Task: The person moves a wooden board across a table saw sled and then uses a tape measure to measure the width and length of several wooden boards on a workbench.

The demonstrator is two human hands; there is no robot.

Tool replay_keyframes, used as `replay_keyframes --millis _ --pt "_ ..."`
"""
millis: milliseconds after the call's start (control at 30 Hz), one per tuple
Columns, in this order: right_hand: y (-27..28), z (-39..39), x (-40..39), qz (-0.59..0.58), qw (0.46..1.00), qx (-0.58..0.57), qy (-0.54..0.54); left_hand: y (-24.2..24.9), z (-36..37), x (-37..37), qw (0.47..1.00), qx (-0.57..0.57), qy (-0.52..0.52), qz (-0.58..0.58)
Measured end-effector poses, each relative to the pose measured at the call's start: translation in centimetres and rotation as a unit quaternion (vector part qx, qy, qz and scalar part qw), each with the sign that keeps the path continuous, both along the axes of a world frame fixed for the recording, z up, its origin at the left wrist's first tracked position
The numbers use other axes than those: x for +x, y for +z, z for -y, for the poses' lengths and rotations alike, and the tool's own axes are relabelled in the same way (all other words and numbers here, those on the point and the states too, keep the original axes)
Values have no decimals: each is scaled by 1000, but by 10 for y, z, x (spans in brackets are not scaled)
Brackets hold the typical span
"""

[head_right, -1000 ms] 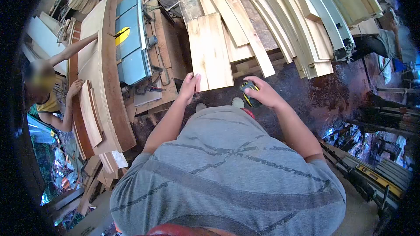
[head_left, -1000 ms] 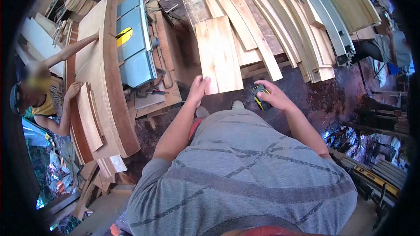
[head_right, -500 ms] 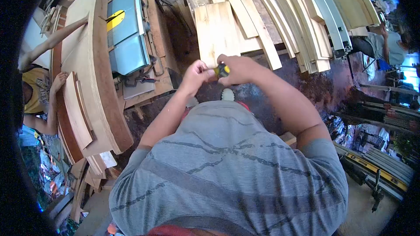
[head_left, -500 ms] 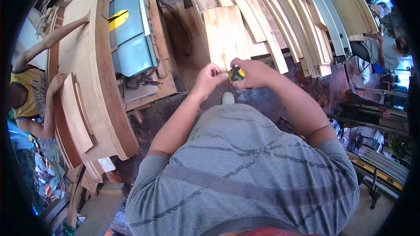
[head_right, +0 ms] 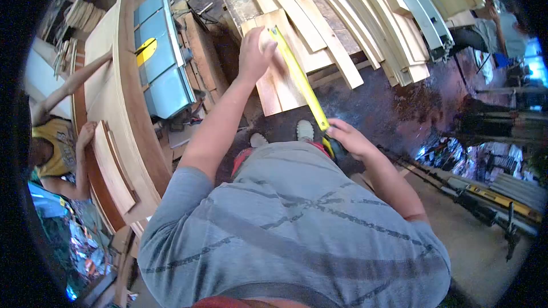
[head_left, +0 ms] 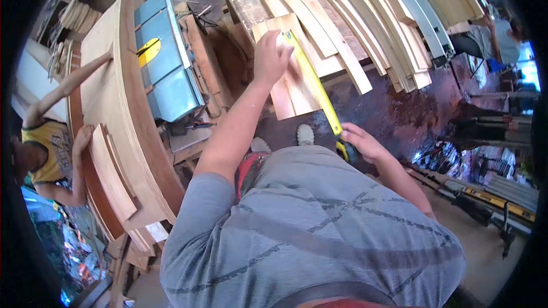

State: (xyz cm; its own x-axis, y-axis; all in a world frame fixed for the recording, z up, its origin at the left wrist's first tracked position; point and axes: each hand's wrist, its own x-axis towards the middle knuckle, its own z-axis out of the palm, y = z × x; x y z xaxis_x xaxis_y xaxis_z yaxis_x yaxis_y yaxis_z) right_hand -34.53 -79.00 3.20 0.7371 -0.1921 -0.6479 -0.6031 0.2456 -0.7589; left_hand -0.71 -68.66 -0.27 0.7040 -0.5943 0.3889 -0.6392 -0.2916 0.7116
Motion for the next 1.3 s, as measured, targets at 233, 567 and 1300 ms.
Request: replay_keyframes --millis 233,567,1300 --pt "-17 -29 89 39 990 -71 -119 -58 -14 -12 978 111 -133 117" --pt "15 -61 80 -148 963 -178 -138 -66 -10 -14 970 132 -86 185" --pt "19 -59 -33 -94 921 -367 -94 -81 -83 -46 947 -53 -40 -315"
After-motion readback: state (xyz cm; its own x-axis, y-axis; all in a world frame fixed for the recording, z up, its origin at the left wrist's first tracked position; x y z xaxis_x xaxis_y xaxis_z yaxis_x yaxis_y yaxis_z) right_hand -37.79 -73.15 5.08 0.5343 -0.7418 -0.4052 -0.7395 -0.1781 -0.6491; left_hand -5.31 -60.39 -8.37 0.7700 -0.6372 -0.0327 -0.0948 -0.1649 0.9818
